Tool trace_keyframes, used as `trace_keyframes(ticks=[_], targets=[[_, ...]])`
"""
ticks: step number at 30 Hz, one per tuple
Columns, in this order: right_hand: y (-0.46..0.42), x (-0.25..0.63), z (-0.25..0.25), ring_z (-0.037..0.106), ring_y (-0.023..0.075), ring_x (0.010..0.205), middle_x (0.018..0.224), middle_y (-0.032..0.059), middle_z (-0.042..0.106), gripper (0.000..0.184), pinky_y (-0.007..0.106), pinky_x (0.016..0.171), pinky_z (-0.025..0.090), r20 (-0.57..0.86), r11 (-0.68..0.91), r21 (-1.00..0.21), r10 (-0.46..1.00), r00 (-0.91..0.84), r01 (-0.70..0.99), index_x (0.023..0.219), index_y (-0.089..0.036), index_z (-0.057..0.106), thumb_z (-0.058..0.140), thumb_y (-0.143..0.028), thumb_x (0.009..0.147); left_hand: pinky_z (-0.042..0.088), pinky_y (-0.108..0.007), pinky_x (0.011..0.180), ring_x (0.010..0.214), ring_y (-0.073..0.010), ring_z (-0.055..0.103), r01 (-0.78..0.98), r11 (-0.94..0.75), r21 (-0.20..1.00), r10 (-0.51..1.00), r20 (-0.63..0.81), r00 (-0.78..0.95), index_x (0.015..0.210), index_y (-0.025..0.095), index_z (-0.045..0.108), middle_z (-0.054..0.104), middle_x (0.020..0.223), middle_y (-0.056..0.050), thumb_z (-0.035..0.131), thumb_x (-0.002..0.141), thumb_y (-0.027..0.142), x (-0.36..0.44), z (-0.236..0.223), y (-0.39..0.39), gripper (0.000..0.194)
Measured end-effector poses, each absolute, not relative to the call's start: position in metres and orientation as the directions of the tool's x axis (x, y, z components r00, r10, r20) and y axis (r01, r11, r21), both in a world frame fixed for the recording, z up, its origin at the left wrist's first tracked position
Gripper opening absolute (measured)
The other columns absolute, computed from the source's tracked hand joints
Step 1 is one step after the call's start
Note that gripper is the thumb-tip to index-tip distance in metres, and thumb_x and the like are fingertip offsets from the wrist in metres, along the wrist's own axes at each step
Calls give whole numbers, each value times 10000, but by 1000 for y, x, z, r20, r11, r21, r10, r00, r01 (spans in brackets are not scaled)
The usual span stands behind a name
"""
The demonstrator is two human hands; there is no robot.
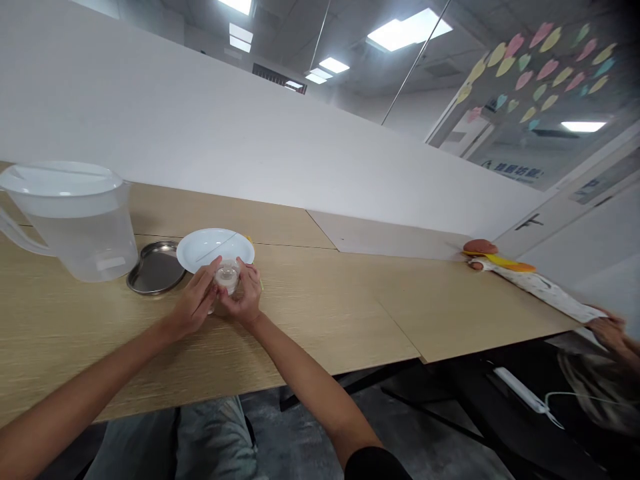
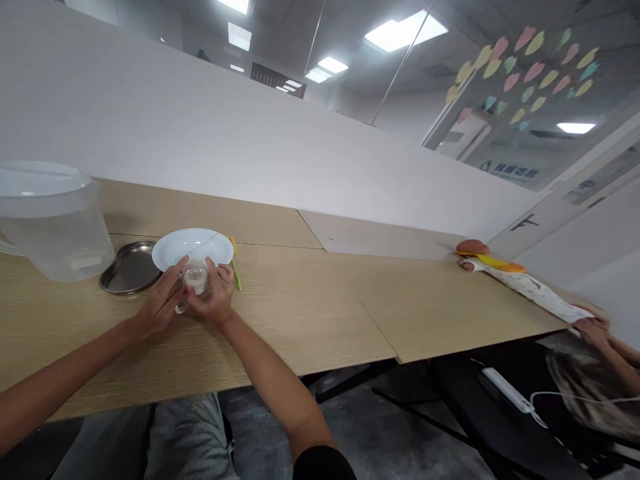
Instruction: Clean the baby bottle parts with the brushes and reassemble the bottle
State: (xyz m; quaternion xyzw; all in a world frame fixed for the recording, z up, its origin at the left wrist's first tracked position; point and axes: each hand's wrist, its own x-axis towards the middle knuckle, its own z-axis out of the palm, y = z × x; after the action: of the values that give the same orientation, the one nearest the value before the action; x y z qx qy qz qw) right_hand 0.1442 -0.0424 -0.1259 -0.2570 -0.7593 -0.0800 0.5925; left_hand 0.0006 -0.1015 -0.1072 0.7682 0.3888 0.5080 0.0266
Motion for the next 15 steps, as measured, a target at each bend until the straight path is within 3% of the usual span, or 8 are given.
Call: trace_keyframes(ticks=[15], targets=[[-39, 142, -124, 632, 261, 943, 1097, 141, 660, 676, 489, 895, 498, 948, 866, -187, 283, -146, 465, 1427, -177, 299, 520, -444, 847, 444, -436, 1007, 1207, -256, 512, 578, -703, 413, 616, 761, 205, 1518, 208, 195, 504, 1343, -159, 336, 979, 270, -1, -105, -96, 561]])
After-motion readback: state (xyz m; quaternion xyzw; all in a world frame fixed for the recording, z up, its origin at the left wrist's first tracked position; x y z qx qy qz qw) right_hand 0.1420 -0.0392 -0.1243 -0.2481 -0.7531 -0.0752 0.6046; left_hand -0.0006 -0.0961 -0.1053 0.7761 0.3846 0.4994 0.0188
